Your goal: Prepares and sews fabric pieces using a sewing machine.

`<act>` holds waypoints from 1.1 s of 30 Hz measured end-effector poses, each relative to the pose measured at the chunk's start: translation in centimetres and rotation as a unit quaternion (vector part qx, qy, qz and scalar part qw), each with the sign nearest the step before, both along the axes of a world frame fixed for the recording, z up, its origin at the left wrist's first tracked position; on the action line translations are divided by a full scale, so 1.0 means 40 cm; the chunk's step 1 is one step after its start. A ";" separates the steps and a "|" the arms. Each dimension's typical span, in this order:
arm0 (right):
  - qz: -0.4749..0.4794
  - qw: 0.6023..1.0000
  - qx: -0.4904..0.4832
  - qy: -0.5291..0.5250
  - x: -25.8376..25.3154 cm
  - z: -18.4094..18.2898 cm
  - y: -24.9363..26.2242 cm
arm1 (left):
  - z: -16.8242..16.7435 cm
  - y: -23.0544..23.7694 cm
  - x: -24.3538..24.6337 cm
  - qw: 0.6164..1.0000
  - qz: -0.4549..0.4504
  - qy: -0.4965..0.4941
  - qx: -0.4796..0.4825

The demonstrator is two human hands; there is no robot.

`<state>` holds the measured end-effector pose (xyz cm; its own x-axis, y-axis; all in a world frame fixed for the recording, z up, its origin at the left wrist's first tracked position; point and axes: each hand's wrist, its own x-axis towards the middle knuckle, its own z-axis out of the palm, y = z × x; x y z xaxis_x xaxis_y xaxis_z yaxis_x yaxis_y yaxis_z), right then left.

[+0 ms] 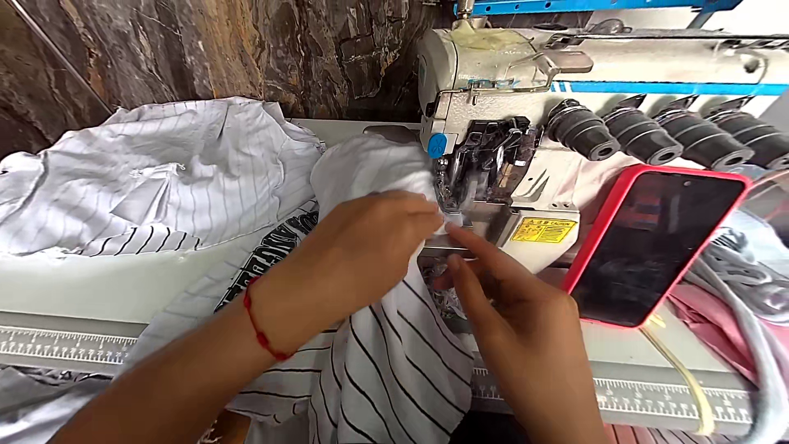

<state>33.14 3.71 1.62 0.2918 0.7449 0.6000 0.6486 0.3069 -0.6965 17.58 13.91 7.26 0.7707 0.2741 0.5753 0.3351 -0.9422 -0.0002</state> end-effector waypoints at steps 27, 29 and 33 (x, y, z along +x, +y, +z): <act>-0.037 0.984 -0.081 0.152 0.120 0.013 0.013 | -0.315 -0.268 -0.021 0.985 0.081 -0.152 0.014; -0.052 0.985 -0.072 0.145 0.111 0.017 0.013 | -0.322 -0.255 -0.035 0.978 0.127 -0.163 0.027; -0.077 0.989 -0.077 0.103 0.098 0.027 0.012 | -0.292 -0.193 -0.039 0.963 0.174 -0.200 0.046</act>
